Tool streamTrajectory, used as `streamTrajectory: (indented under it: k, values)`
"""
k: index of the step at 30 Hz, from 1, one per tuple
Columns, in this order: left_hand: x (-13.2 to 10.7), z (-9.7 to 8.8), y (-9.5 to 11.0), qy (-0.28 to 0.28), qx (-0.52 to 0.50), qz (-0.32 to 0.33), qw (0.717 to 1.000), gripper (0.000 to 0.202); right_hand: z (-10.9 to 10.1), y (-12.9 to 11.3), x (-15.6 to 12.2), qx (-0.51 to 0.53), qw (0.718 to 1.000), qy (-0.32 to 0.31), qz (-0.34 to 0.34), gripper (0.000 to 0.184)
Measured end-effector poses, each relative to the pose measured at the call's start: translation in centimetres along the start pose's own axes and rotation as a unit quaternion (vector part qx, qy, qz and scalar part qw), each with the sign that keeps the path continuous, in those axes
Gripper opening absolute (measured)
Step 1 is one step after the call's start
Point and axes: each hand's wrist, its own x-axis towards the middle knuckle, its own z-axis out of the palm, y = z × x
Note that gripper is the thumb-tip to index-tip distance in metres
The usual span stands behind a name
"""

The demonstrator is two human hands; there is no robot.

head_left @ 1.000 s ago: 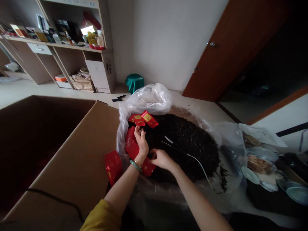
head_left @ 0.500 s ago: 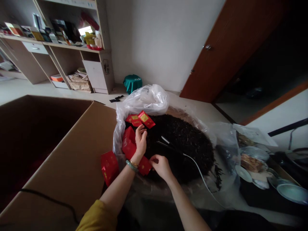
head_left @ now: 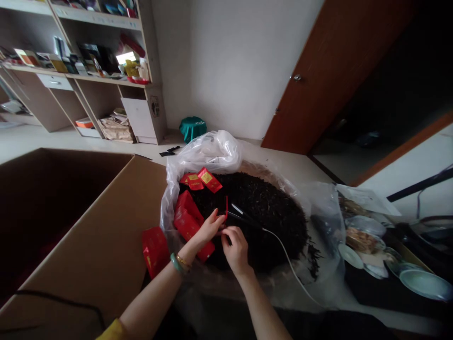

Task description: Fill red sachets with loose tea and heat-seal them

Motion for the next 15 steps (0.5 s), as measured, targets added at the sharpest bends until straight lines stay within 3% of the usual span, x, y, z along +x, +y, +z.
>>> streamTrajectory:
  k: [2,8,12,15]
  values:
    - [-0.6,-0.1,0.0,-0.034,-0.05,-0.024,0.998,0.062,0.7,-0.4,0.1,-0.01,0.999,-0.018,-0.032,0.019]
    - [-0.6,-0.1,1.2,-0.079,-0.087,0.077,0.99,0.046,0.9,0.3,1.0,0.006,0.998,-0.062,-0.02,0.019]
    - [-0.3,-0.5,1.3,-0.147,-0.05,0.053,0.986,0.047,-0.5,1.9,3.2,-0.083,0.996,0.011,0.011,0.042]
    - [-0.4,-0.7,1.1,-0.169,-0.027,0.031,0.985,0.051,-1.2,3.0,5.0,-0.107,0.993,-0.052,-0.02,0.047]
